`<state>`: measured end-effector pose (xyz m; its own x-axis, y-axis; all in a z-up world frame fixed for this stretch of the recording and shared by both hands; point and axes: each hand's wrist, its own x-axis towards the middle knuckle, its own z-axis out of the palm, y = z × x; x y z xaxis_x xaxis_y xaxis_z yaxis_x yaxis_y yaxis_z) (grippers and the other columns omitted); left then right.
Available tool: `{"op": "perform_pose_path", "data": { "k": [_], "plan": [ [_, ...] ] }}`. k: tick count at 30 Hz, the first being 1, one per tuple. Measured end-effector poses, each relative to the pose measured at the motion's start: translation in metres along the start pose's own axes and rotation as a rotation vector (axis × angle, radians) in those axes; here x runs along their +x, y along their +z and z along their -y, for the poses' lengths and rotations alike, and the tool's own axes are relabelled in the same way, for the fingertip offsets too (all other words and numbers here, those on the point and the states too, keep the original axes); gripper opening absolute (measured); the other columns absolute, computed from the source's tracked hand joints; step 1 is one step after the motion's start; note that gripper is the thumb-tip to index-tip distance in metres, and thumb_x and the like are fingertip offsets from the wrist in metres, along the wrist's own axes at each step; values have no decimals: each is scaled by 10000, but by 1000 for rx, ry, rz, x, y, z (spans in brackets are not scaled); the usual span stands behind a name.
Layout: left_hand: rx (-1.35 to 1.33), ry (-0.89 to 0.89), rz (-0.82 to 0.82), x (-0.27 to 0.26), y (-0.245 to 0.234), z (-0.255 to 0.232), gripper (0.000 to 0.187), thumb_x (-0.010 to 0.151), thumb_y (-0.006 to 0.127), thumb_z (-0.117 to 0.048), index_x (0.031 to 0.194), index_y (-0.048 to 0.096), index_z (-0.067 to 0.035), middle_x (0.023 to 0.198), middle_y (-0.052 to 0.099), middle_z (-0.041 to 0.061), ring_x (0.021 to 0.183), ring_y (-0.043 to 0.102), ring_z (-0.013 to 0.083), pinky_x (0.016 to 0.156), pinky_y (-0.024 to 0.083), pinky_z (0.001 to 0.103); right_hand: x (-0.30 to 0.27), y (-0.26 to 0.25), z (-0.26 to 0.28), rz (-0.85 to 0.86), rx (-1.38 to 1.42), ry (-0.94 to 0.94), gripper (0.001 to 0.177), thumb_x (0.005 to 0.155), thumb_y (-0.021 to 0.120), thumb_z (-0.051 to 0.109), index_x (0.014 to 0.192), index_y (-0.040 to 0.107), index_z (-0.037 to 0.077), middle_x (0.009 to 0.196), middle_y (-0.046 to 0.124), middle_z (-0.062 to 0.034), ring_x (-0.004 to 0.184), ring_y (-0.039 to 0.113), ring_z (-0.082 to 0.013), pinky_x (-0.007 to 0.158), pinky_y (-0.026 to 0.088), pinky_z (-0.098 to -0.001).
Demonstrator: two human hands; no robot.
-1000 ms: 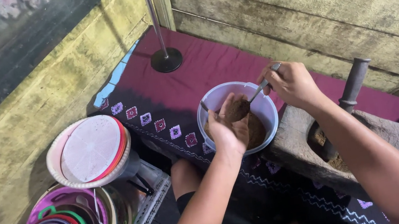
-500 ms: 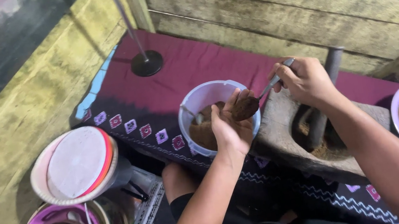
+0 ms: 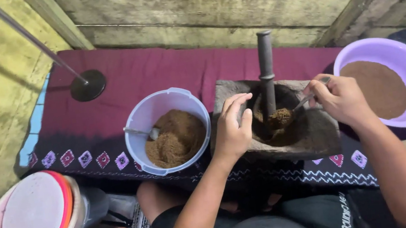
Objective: Transferring brown powder from a stone mortar to a plastic bucket using a spoon and stirring the mixture.
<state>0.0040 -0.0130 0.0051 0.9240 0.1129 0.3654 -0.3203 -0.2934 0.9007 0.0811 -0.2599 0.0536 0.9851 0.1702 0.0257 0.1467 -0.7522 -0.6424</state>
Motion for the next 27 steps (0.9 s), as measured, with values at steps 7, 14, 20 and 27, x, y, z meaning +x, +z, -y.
{"op": "perform_pose_path", "data": {
  "k": [7, 14, 20, 27],
  "plan": [
    [34, -69, 56, -1, -10, 12, 354, 977, 528, -162, 1287, 696, -127, 1247, 652, 75, 1211, 653, 284, 1010, 539, 436, -19, 10, -9, -65, 101, -19, 240, 1037, 568, 247, 902, 755, 182, 624, 710, -38, 702, 693, -259, 712, 524, -386],
    [17, -45, 59, -3, -13, 6, 326, 990, 531, -148, 1265, 707, -139, 1198, 670, 77, 1180, 666, 283, 977, 545, 410, -13, 20, -40, -75, 91, -15, 247, 1066, 551, 231, 955, 765, 178, 658, 717, -69, 706, 665, -258, 713, 509, -395],
    [4, -66, 90, -3, -15, 1, 318, 997, 522, -142, 1251, 713, -137, 1179, 678, 78, 1167, 674, 279, 980, 544, 400, -18, 15, -42, -77, 104, 44, 255, 1073, 545, 245, 938, 756, 199, 647, 714, -41, 708, 665, -230, 699, 511, -373],
    [3, -65, 102, -2, -17, -3, 314, 1000, 516, -127, 1240, 718, -124, 1161, 684, 96, 1160, 680, 296, 975, 543, 406, -9, 22, -64, -272, -65, -125, 229, 1104, 561, 193, 988, 758, 203, 628, 654, -127, 684, 660, -344, 669, 516, -403]
  ]
}}
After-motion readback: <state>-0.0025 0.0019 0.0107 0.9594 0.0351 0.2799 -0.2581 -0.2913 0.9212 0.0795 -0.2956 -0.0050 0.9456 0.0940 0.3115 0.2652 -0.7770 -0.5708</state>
